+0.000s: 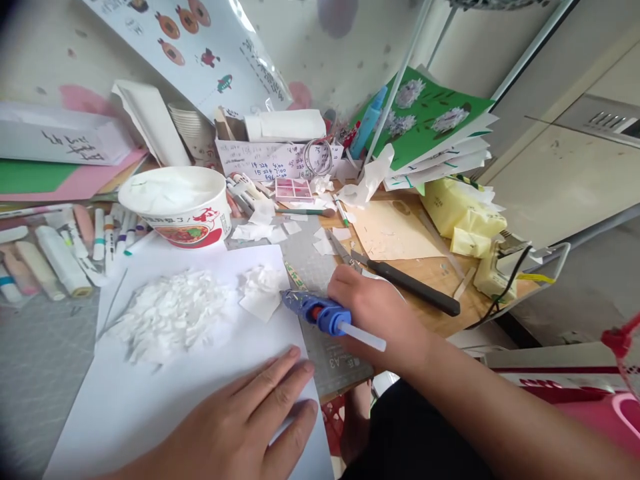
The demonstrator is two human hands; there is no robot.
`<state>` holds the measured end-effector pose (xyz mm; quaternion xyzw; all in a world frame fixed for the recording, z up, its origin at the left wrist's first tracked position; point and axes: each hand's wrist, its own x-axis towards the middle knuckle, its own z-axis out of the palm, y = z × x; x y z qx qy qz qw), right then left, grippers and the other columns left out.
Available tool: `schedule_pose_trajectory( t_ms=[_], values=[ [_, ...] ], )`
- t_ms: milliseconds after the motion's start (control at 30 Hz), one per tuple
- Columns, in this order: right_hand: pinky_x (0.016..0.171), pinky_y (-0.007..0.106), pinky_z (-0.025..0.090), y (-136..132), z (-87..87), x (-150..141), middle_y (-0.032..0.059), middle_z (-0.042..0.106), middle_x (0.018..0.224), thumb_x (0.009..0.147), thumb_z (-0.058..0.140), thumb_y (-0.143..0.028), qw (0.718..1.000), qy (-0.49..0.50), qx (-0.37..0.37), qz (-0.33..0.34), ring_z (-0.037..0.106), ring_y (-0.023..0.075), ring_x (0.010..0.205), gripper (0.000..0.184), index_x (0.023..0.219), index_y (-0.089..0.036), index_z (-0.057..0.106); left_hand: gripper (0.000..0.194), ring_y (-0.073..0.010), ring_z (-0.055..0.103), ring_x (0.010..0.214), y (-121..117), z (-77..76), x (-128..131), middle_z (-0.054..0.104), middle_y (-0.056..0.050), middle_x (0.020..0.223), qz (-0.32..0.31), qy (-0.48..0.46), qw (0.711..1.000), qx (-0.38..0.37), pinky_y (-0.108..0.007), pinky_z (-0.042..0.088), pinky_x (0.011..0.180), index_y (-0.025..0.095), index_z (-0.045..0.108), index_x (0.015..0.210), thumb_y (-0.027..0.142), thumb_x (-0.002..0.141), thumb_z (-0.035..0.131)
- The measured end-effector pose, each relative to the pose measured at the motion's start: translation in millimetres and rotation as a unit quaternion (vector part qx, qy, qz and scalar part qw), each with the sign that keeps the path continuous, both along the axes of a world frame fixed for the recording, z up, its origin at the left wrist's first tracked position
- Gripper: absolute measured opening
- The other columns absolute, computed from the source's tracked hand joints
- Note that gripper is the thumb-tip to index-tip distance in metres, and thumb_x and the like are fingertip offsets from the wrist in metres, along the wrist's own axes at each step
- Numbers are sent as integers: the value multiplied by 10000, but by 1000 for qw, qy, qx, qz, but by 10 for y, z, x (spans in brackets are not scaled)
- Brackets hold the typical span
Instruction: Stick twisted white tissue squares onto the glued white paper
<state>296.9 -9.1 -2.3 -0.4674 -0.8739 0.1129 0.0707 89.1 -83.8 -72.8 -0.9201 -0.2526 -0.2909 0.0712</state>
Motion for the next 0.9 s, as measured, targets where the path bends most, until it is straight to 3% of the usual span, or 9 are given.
schedule_pose_trajectory(
  t_ms=[233,467,700,900],
  values=[
    [531,284,323,4,-131,19,32,488,736,868,432,-280,991,-53,124,26,446,140,586,245,650,-181,483,201,-293,651,1048,10,12,-1,713,-112,1069,3,-28,1000,-10,-355,588,833,147,651,933,176,887,458],
    [655,282,393,-25,-64,-37,56,562,886,891,466,-305,996,-53,68,5,553,164,766,209,779,-173,584,213,-315,647,1050,38,46,-1,708,-122,1086,-14,-4,1000,-10,-378,598,802,165,659,936,166,884,452],
    [568,298,353,0,-24,-71,55,551,807,867,485,-265,991,-110,70,-3,529,168,645,183,720,-170,540,231,-327,627,1083,35,78,-42,697,-130,1114,-27,35,999,-10,-401,591,819,169,658,963,184,892,439],
    [569,295,345,14,-38,-49,57,555,800,866,483,-257,992,-96,83,0,533,171,652,185,719,-169,552,211,-315,621,1098,60,79,-46,693,-131,1120,-28,38,999,-5,-386,587,835,172,649,964,191,885,454]
  ],
)
